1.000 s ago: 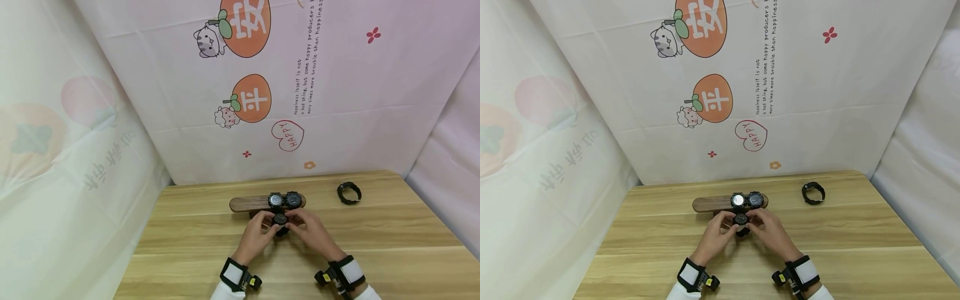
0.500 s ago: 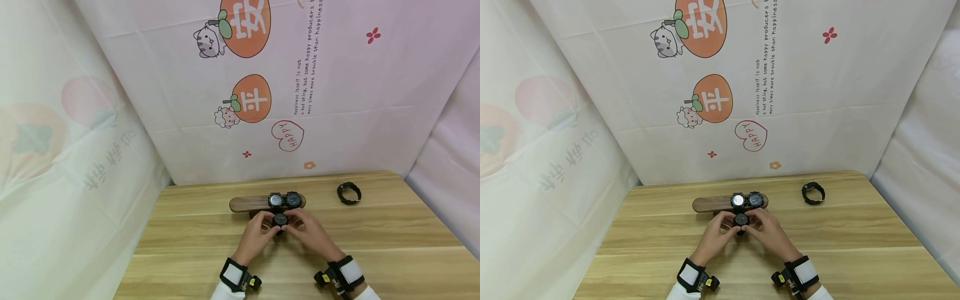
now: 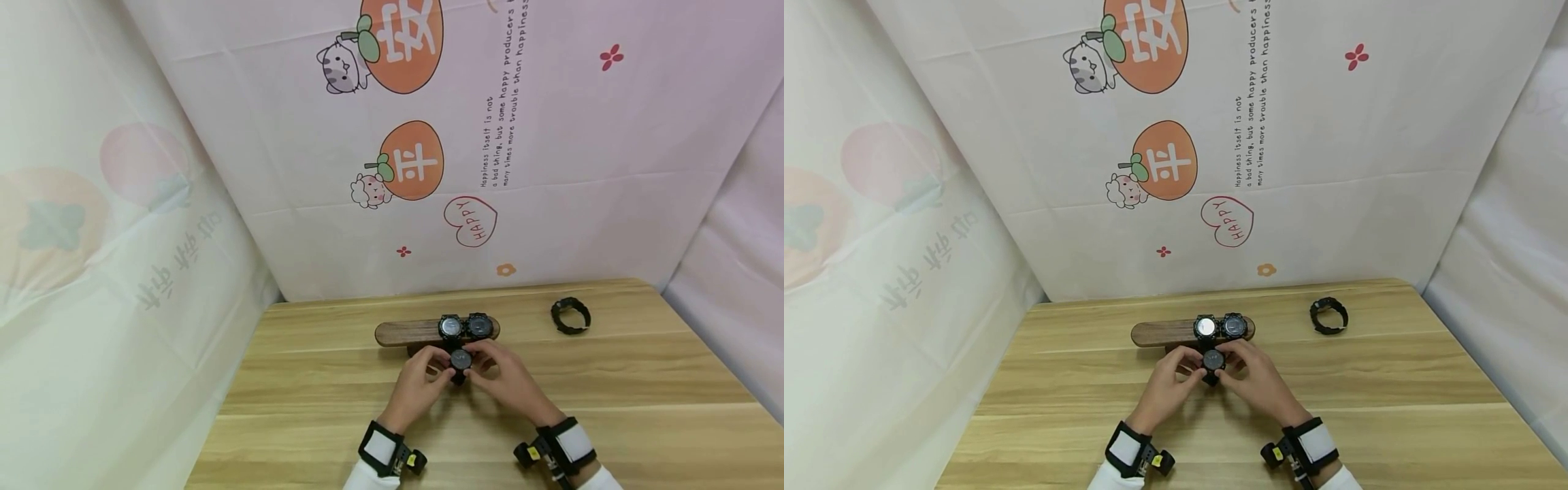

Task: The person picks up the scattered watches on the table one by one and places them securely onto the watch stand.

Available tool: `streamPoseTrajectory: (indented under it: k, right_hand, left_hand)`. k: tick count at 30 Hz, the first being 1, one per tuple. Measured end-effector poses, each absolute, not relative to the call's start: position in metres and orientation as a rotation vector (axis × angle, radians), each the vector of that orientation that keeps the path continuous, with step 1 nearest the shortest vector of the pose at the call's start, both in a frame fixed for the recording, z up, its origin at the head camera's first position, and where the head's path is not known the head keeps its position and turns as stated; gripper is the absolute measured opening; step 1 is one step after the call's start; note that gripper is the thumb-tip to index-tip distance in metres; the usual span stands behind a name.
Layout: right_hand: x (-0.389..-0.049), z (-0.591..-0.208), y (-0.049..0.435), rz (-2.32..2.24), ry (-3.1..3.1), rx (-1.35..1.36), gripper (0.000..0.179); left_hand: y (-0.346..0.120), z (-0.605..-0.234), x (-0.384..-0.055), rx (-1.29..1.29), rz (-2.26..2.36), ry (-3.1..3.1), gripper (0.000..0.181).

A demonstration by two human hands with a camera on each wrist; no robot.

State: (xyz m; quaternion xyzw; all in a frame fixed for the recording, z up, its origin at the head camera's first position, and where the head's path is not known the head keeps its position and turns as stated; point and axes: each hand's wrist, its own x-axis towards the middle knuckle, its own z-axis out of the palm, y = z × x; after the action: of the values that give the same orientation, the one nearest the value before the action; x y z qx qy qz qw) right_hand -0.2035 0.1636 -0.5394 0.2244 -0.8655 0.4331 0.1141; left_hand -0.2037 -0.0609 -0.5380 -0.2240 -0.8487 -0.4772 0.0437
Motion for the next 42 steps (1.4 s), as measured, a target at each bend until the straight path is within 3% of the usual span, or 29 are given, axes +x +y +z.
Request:
streamPoseTrajectory:
  k: [24, 42]
  right_hand:
    - [-0.2031, -0.5373, 0.1654, 1.349, -2.486, 0.731, 0.049]
    - [-0.2043, -0.5400, 0.1693, 1.395, -2.433, 0.834, 0.055]
  left_hand:
    - [-0.0623, -0.5421, -0.2049, -0.855, -1.365, -2.475, 0.045]
    - [-0.0622, -0.5426, -0.2048, -0.929, -1.355, -2.456, 0.052]
